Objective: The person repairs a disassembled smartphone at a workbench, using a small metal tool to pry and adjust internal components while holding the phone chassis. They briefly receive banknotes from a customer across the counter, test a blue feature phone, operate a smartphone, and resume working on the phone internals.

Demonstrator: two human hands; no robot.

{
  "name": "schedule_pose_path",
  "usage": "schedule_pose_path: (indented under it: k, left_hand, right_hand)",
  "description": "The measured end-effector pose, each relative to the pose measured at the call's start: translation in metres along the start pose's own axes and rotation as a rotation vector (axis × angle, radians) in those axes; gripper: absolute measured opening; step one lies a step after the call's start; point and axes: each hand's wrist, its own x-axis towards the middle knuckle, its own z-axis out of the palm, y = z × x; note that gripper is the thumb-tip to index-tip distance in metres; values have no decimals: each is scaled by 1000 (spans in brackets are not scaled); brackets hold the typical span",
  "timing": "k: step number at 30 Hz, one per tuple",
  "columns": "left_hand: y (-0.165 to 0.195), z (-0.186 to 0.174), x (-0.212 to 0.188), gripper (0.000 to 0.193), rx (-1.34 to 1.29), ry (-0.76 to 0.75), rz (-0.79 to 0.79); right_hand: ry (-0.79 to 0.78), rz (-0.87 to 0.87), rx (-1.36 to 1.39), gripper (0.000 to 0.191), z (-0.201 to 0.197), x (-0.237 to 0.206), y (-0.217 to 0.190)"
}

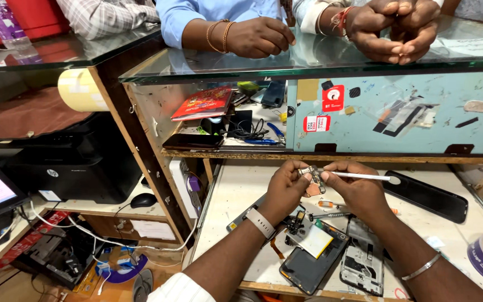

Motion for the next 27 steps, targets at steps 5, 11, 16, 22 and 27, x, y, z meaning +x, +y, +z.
schedule_pose_path:
  k: [5, 11, 16, 22, 27]
  left_hand:
    - [4, 0, -1, 19, -5, 11, 4]
    - [13, 1, -5, 19, 98, 30, 9]
    - [24, 4, -7, 17, 135, 50, 10]
    - [36, 7, -14, 14, 268, 109, 87]
    - [43, 10, -17, 18, 342, 142, 129]
  right_hand:
    - [-15, 39, -6, 25, 1, 1, -1]
    - [-44, 14, 13, 25, 1, 0, -5]
    - [-39, 36, 10, 26, 0, 0, -8]
    - [-52, 40, 12, 27, 2, 0, -7]
    - [-67, 70, 126, 24, 1, 2, -4]
